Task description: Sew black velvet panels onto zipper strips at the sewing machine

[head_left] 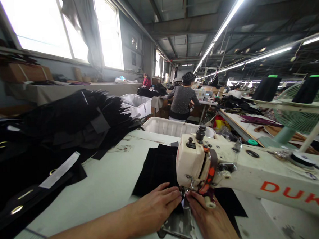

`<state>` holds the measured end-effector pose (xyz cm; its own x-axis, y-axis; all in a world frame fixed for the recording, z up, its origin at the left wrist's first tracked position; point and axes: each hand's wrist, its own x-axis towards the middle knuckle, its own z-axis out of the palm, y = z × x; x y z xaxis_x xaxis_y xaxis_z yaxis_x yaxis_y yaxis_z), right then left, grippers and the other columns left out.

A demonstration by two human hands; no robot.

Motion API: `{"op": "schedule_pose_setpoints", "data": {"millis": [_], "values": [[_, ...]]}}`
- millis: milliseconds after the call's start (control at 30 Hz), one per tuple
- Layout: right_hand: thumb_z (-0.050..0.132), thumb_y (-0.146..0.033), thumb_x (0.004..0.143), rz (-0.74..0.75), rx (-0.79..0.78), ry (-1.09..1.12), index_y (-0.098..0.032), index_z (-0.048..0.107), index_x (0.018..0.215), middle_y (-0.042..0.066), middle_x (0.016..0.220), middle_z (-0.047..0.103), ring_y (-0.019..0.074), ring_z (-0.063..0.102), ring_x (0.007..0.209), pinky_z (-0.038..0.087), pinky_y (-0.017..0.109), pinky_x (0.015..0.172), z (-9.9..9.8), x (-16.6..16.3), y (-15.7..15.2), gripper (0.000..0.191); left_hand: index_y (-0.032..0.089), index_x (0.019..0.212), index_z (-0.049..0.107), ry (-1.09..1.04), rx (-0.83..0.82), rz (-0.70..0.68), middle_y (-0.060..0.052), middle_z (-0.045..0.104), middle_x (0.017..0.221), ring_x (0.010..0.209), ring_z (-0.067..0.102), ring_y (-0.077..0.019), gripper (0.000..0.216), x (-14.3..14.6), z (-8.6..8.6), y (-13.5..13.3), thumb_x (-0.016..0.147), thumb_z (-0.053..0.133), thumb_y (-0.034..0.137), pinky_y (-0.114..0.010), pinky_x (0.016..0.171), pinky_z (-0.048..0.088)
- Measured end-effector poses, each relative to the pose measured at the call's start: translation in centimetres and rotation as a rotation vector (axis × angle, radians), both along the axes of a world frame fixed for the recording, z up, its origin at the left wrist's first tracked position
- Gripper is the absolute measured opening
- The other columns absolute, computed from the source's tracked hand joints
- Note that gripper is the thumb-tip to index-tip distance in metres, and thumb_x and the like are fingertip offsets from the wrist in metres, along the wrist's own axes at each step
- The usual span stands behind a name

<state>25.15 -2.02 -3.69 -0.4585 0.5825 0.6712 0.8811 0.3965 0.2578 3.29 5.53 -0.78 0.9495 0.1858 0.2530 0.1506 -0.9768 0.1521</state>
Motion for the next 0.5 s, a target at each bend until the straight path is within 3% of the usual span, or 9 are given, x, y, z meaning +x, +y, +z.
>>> {"op": "schedule_pose_setpoints", "data": {"millis": [167, 500], "values": [[0.040, -0.005, 0.086, -0.009, -0.001, 0.046, -0.023, 0.062, 0.108, 0.002, 0.099, 0.074, 0.0175, 0.071, 0.085, 0.050, 0.031, 0.085, 0.2, -0.3, 0.0, 0.036, 0.008, 0.137, 0.045, 0.039, 0.024, 0.007, -0.018, 0.056, 0.138, 0.131, 0.050, -0.0284, 0.042, -0.1, 0.4, 0.0, 0.095, 0.046, 0.011, -0.044, 0.115, 0.032], [0.038, -0.013, 0.094, -0.029, -0.036, 0.129, -0.023, 0.069, 0.103, 0.002, 0.095, 0.075, 0.0183, 0.071, 0.083, 0.058, 0.029, 0.076, 1.1, -0.5, -0.6, 0.034, 0.006, 0.137, 0.046, 0.011, 0.008, -0.020, -0.020, 0.056, 0.137, 0.131, 0.050, -0.0309, 0.041, 0.2, 0.2, 0.1, 0.096, 0.046, 0.010, -0.050, 0.112, 0.037]]}}
